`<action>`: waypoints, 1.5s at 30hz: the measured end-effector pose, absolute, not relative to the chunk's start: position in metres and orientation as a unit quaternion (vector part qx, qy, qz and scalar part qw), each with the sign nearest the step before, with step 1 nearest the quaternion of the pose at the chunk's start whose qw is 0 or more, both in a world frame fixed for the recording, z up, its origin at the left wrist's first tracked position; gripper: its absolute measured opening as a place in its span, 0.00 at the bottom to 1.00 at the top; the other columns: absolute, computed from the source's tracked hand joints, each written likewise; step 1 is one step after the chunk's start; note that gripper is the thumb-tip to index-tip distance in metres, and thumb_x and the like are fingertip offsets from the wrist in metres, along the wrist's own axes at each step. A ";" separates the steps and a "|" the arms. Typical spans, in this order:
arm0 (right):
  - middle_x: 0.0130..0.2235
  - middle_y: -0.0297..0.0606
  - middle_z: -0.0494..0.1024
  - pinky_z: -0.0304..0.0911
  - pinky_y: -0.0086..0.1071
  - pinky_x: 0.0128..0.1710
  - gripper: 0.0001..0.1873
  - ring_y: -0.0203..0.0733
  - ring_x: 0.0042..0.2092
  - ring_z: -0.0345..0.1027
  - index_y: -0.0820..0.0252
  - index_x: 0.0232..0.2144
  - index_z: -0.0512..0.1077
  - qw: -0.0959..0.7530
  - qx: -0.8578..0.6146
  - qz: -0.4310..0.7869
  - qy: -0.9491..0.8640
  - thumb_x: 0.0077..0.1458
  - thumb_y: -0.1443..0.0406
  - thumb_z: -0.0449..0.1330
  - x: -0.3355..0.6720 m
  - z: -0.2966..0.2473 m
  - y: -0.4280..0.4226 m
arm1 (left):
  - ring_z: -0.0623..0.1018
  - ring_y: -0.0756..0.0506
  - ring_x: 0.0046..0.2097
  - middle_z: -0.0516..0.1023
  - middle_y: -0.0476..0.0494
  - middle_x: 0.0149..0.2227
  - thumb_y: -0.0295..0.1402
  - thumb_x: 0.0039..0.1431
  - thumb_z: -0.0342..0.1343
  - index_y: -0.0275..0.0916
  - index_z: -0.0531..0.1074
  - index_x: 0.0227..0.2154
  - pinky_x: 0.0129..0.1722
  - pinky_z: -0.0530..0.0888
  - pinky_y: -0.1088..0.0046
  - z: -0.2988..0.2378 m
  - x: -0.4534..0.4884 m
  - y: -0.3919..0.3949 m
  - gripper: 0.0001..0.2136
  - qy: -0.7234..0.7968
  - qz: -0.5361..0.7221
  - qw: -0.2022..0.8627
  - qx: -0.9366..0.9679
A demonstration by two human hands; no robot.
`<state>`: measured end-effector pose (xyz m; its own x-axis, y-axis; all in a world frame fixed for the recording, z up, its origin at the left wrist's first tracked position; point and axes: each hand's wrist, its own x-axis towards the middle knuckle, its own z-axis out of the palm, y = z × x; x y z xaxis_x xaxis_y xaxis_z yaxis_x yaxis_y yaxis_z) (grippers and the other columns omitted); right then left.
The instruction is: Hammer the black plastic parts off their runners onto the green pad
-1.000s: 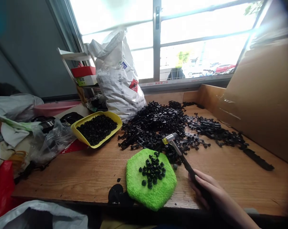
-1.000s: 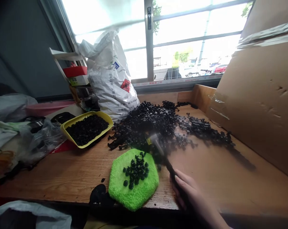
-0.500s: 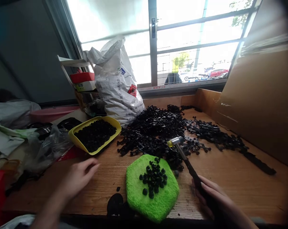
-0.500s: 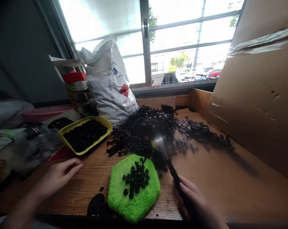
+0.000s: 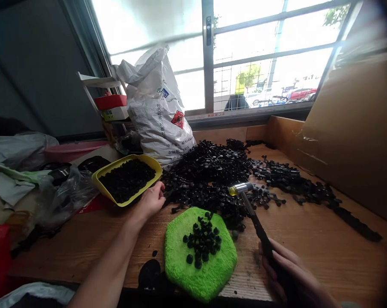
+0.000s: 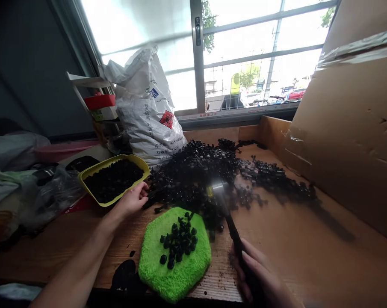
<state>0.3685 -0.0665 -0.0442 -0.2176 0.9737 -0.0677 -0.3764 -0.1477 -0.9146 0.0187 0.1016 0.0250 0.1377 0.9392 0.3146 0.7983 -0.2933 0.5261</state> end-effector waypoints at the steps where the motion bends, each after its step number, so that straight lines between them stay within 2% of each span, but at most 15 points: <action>1: 0.21 0.30 0.63 0.49 0.22 0.13 0.14 0.27 0.16 0.54 0.60 0.32 0.62 0.509 -0.363 0.665 -0.408 0.56 0.54 0.51 0.368 -0.042 -0.067 | 0.70 0.47 0.27 0.70 0.50 0.24 0.26 0.42 0.54 0.41 0.68 0.32 0.29 0.62 0.73 0.027 0.012 0.093 0.11 0.583 0.302 0.127 0.743; 5: 0.21 0.30 0.63 0.50 0.24 0.14 0.13 0.29 0.16 0.54 0.59 0.33 0.63 0.512 -0.369 0.667 -0.395 0.55 0.54 0.52 0.368 -0.037 -0.069 | 0.70 0.47 0.30 0.71 0.49 0.27 0.33 0.44 0.57 0.39 0.69 0.29 0.30 0.65 0.74 0.023 -0.012 0.053 0.07 0.598 0.312 0.220 0.704; 9: 0.21 0.30 0.63 0.50 0.24 0.14 0.13 0.29 0.16 0.54 0.59 0.32 0.63 0.511 -0.376 0.667 -0.390 0.54 0.55 0.53 0.367 -0.034 -0.071 | 0.71 0.48 0.31 0.71 0.48 0.27 0.38 0.44 0.58 0.37 0.69 0.29 0.32 0.67 0.75 -0.005 -0.027 0.013 0.10 0.623 0.390 0.318 0.599; 12: 0.21 0.30 0.63 0.51 0.25 0.15 0.14 0.30 0.16 0.54 0.59 0.33 0.63 0.506 -0.382 0.667 -0.390 0.53 0.54 0.54 0.367 -0.034 -0.072 | 0.70 0.49 0.29 0.70 0.50 0.25 0.40 0.45 0.59 0.37 0.67 0.27 0.30 0.67 0.76 -0.024 -0.030 -0.011 0.12 0.640 0.440 0.316 0.545; 15: 0.20 0.29 0.63 0.52 0.25 0.15 0.12 0.30 0.16 0.54 0.57 0.34 0.63 0.501 -0.378 0.674 -0.391 0.54 0.55 0.54 0.367 -0.034 -0.072 | 0.71 0.48 0.28 0.71 0.48 0.25 0.42 0.52 0.52 0.37 0.68 0.28 0.29 0.68 0.74 -0.023 -0.030 -0.024 0.11 0.647 0.381 0.277 0.599; 17: 0.21 0.29 0.63 0.52 0.24 0.15 0.12 0.30 0.16 0.54 0.57 0.33 0.64 0.498 -0.376 0.677 -0.391 0.54 0.55 0.53 0.366 -0.034 -0.071 | 0.74 0.45 0.37 0.75 0.42 0.37 0.40 0.53 0.51 0.38 0.70 0.37 0.36 0.69 0.70 -0.010 -0.031 -0.024 0.13 0.613 0.308 0.238 0.688; 19: 0.21 0.29 0.63 0.52 0.24 0.15 0.12 0.30 0.16 0.54 0.57 0.33 0.64 0.495 -0.378 0.677 -0.393 0.54 0.55 0.54 0.366 -0.034 -0.071 | 0.67 0.40 0.52 0.66 0.40 0.54 0.38 0.47 0.57 0.42 0.63 0.51 0.50 0.64 0.64 0.004 -0.032 -0.017 0.26 0.550 0.230 0.199 0.778; 21: 0.21 0.29 0.63 0.52 0.24 0.15 0.12 0.29 0.16 0.54 0.57 0.32 0.64 0.496 -0.379 0.674 -0.395 0.53 0.55 0.54 0.366 -0.033 -0.071 | 0.57 0.38 0.59 0.55 0.41 0.61 0.36 0.40 0.62 0.45 0.55 0.57 0.57 0.55 0.60 0.016 -0.033 -0.006 0.38 0.508 0.154 0.178 0.829; 23: 0.21 0.30 0.63 0.52 0.24 0.15 0.12 0.29 0.16 0.54 0.58 0.31 0.64 0.498 -0.380 0.670 -0.398 0.53 0.55 0.55 0.366 -0.033 -0.070 | 0.59 0.38 0.58 0.59 0.41 0.59 0.34 0.40 0.61 0.44 0.57 0.56 0.57 0.55 0.60 0.022 -0.032 0.006 0.36 0.513 0.116 0.170 0.834; 27: 0.21 0.30 0.63 0.52 0.24 0.15 0.12 0.29 0.16 0.54 0.58 0.33 0.64 0.498 -0.371 0.669 -0.409 0.54 0.55 0.53 0.367 -0.035 -0.070 | 0.71 0.41 0.45 0.72 0.41 0.44 0.33 0.46 0.56 0.40 0.68 0.47 0.45 0.66 0.67 0.020 -0.023 0.021 0.22 0.537 0.100 0.161 0.822; 32: 0.24 0.31 0.62 0.53 0.25 0.16 0.10 0.29 0.18 0.55 0.59 0.33 0.64 0.505 -0.346 0.667 -0.425 0.59 0.60 0.47 0.370 -0.039 -0.071 | 0.73 0.43 0.35 0.74 0.43 0.33 0.37 0.52 0.51 0.39 0.71 0.33 0.35 0.66 0.69 0.003 -0.023 0.022 0.09 0.593 0.111 0.067 0.795; 35: 0.24 0.31 0.62 0.53 0.25 0.17 0.10 0.29 0.18 0.55 0.59 0.32 0.63 0.505 -0.342 0.664 -0.433 0.60 0.62 0.45 0.371 -0.040 -0.072 | 0.73 0.43 0.33 0.74 0.44 0.31 0.38 0.53 0.48 0.40 0.68 0.30 0.32 0.65 0.70 -0.006 -0.029 0.012 0.08 0.634 0.131 0.024 0.762; 40: 0.24 0.31 0.62 0.53 0.25 0.17 0.10 0.29 0.19 0.55 0.60 0.32 0.64 0.499 -0.348 0.666 -0.431 0.60 0.62 0.46 0.370 -0.036 -0.073 | 0.74 0.44 0.31 0.75 0.47 0.28 0.38 0.52 0.48 0.41 0.68 0.29 0.31 0.65 0.72 -0.003 -0.043 -0.007 0.07 0.652 0.134 0.069 0.743; 43: 0.24 0.31 0.62 0.53 0.24 0.17 0.10 0.29 0.19 0.55 0.59 0.34 0.64 0.494 -0.350 0.675 -0.422 0.59 0.61 0.47 0.369 -0.034 -0.073 | 0.74 0.45 0.31 0.76 0.47 0.28 0.37 0.51 0.50 0.41 0.70 0.32 0.30 0.67 0.72 0.006 -0.053 0.004 0.09 0.660 0.174 0.076 0.727; 45: 0.23 0.31 0.62 0.52 0.24 0.16 0.10 0.29 0.18 0.54 0.59 0.34 0.64 0.492 -0.357 0.677 -0.415 0.58 0.59 0.48 0.368 -0.033 -0.073 | 0.75 0.45 0.33 0.77 0.44 0.32 0.36 0.50 0.50 0.39 0.71 0.36 0.32 0.69 0.72 0.012 -0.059 0.019 0.12 0.655 0.224 0.056 0.719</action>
<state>0.3683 -0.0725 -0.0326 -0.2614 0.9624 -0.0741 -0.3702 -0.1709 -0.9131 -0.0594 0.0189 0.0120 0.0416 0.9678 0.2482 0.9177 -0.1353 0.3736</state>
